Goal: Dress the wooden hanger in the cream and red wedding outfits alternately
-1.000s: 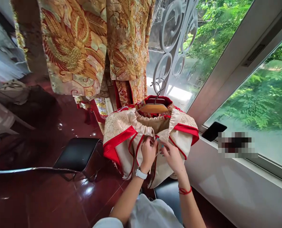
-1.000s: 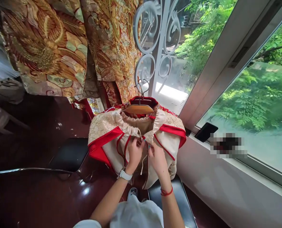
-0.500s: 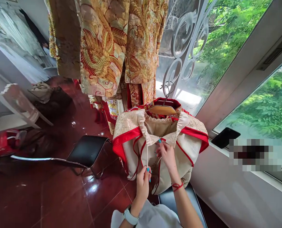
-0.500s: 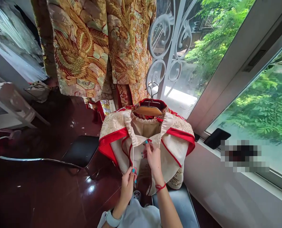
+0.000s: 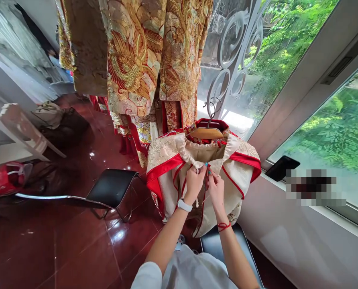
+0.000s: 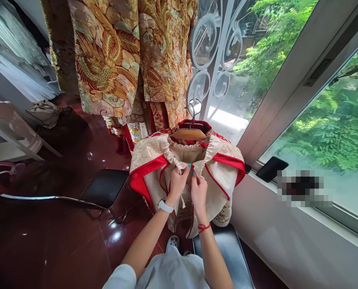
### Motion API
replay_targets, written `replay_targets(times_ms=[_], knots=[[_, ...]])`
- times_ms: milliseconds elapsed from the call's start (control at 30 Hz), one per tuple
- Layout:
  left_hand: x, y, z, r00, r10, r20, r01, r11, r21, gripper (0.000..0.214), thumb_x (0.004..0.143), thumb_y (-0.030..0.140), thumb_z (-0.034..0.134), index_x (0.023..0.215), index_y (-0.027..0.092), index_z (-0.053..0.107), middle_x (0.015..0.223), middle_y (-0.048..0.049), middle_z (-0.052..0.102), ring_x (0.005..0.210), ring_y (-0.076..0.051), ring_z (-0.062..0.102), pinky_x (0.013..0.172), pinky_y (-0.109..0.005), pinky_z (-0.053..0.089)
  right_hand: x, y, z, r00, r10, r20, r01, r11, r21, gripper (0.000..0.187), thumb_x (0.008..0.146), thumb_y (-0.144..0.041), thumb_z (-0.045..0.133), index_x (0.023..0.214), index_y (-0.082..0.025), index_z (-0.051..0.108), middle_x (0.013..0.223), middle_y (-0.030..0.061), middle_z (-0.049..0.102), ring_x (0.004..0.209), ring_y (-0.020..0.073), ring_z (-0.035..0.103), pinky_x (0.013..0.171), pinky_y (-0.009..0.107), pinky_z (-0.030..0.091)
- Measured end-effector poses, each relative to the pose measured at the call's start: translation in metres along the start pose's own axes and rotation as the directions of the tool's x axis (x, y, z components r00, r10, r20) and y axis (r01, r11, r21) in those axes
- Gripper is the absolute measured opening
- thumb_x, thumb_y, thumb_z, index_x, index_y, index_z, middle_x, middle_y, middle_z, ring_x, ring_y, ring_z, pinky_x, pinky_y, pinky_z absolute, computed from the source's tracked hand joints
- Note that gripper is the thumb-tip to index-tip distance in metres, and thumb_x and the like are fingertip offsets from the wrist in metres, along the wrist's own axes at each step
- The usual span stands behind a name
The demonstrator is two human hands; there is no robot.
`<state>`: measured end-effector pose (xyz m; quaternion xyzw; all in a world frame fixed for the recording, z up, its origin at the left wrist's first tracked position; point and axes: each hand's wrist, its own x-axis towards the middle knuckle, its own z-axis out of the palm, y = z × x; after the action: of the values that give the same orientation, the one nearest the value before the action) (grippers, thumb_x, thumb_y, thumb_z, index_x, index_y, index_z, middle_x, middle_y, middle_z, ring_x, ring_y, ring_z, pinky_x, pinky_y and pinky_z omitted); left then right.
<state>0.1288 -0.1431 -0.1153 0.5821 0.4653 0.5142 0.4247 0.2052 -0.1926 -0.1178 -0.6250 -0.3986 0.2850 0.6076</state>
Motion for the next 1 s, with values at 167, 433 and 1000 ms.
replay_targets(times_ms=[167,433,1000], knots=[[-0.003,-0.004,0.003,0.997,0.062,-0.052,-0.067,0.992,-0.102,0.031,0.091,0.042,0.054,0.072,0.017,0.06,0.069,-0.0043,0.066,0.067,-0.017,0.059,0.066,-0.027,0.047,-0.003,-0.004,-0.004,0.999,0.005,0.051,-0.006,1.0,0.005,0.031,0.082,-0.049,0.054,0.074,-0.019,0.06,0.054,-0.0039,0.047,0.049,0.0127,0.038,0.049,0.028,0.034],[-0.017,-0.006,-0.021,0.983,0.172,0.058,-0.176,0.983,0.059,0.042,0.091,0.046,0.051,0.058,0.021,0.05,0.052,0.0002,0.052,0.054,-0.014,0.048,0.058,-0.027,0.04,0.003,-0.009,0.003,0.993,0.03,0.114,-0.038,0.996,0.075,0.041,0.076,-0.059,0.063,0.071,-0.018,0.063,0.057,-0.0002,0.055,0.049,0.0119,0.04,0.047,0.028,0.034],[-0.014,-0.064,-0.016,0.975,0.121,0.184,-0.17,0.945,0.279,0.049,0.085,0.024,0.061,0.133,0.014,0.056,0.125,-0.019,0.068,0.111,-0.028,0.068,0.089,-0.038,0.056,0.003,-0.007,0.011,0.999,-0.047,0.021,0.05,0.991,-0.123,0.035,0.084,-0.049,0.053,0.091,-0.019,0.07,0.095,0.0121,0.075,0.091,0.0253,0.067,0.083,0.035,0.05]])
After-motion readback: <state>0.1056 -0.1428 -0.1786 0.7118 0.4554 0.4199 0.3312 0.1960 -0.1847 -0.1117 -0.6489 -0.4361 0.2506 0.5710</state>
